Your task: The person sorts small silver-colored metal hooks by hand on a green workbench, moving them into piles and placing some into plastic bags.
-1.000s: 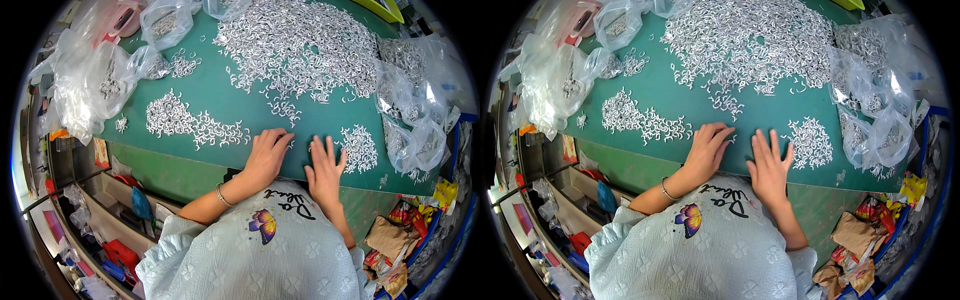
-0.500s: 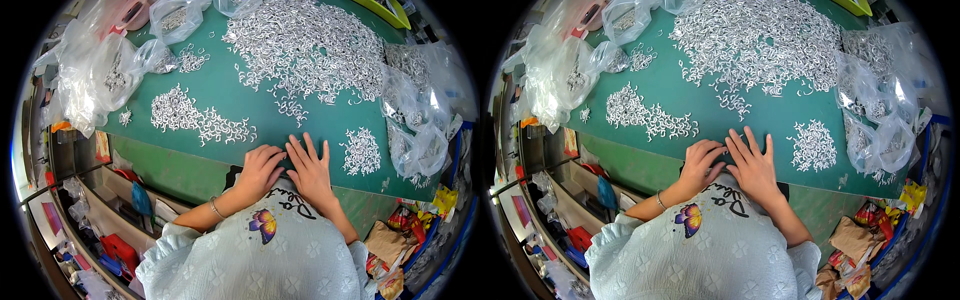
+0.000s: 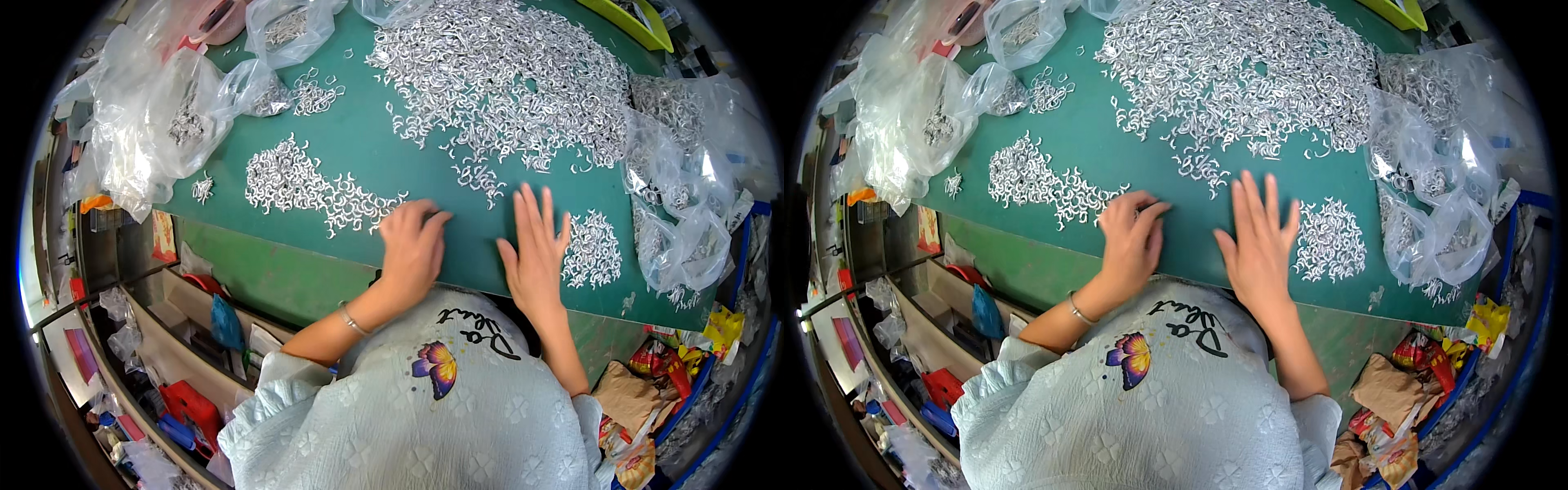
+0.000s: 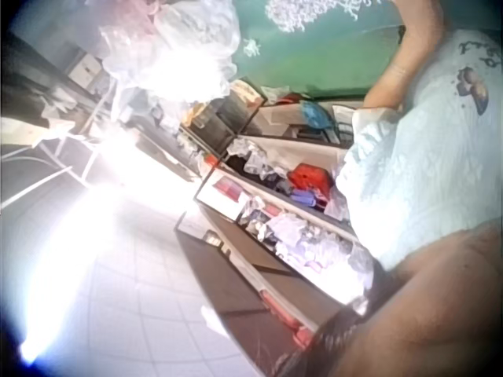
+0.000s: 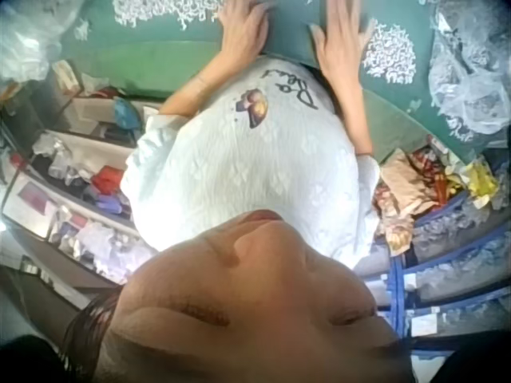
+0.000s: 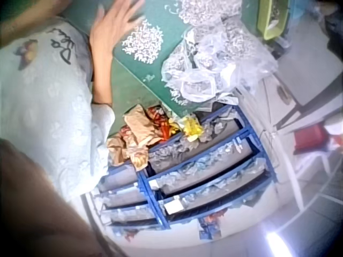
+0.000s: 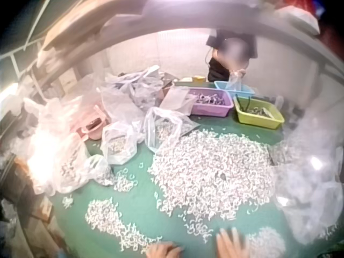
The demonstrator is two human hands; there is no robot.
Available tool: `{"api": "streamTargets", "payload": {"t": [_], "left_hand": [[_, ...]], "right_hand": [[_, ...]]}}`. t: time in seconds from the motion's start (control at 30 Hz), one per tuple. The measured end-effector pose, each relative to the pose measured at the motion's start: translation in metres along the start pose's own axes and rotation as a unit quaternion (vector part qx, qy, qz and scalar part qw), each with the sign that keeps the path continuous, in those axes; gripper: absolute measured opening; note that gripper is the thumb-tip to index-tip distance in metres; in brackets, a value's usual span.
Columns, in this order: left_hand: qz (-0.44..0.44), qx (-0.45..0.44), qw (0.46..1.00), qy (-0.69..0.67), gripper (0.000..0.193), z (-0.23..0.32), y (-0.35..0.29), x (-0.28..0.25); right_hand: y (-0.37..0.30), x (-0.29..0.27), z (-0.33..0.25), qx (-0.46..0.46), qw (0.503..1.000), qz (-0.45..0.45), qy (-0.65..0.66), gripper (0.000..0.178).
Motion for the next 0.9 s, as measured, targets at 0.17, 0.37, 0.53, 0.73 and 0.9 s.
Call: {"api": "streamTargets", "payload": {"t": [0.17, 0.37, 0.53, 0.73, 0.9], "left_hand": [[-0.041, 0.048, 0.997, 0.054, 0.051, 0.014, 0.033, 0.019], [-0.096, 0.101, 0.985, 0.107, 0.058, 0.02, 0.041, 0.022], [-0.113, 0.075, 0.989, 0.058, 0.057, 0.017, 0.02, 0.014], [-0.122, 0.117, 0.985, 0.024, 0.052, 0.027, 0.012, 0.017], [-0.105, 0.106, 0.988, -0.044, 0.047, 0.014, 0.002, 0.004]], "right_hand": [[0.009, 0.012, 0.005, -0.005, 0.995, -0.053, -0.081, 0.067], [-0.025, -0.001, 0.009, 0.04, 0.992, -0.088, -0.086, 0.068], [-0.035, -0.005, 0.002, 0.051, 0.994, -0.079, -0.058, 0.068], [-0.02, 0.008, -0.003, 0.02, 0.994, -0.097, -0.04, 0.069], [-0.033, 0.002, 0.001, 0.007, 0.996, -0.088, -0.017, 0.067]]}}
Point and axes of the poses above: each hand's wrist, its own y-axis towards the middle knuckle, its own x-axis out of the palm, z = x × y, the point moved 2 cm from there along y, towards the middle knuckle, and after that the axes turned 14 degrees about y, right-handed, at the moved point
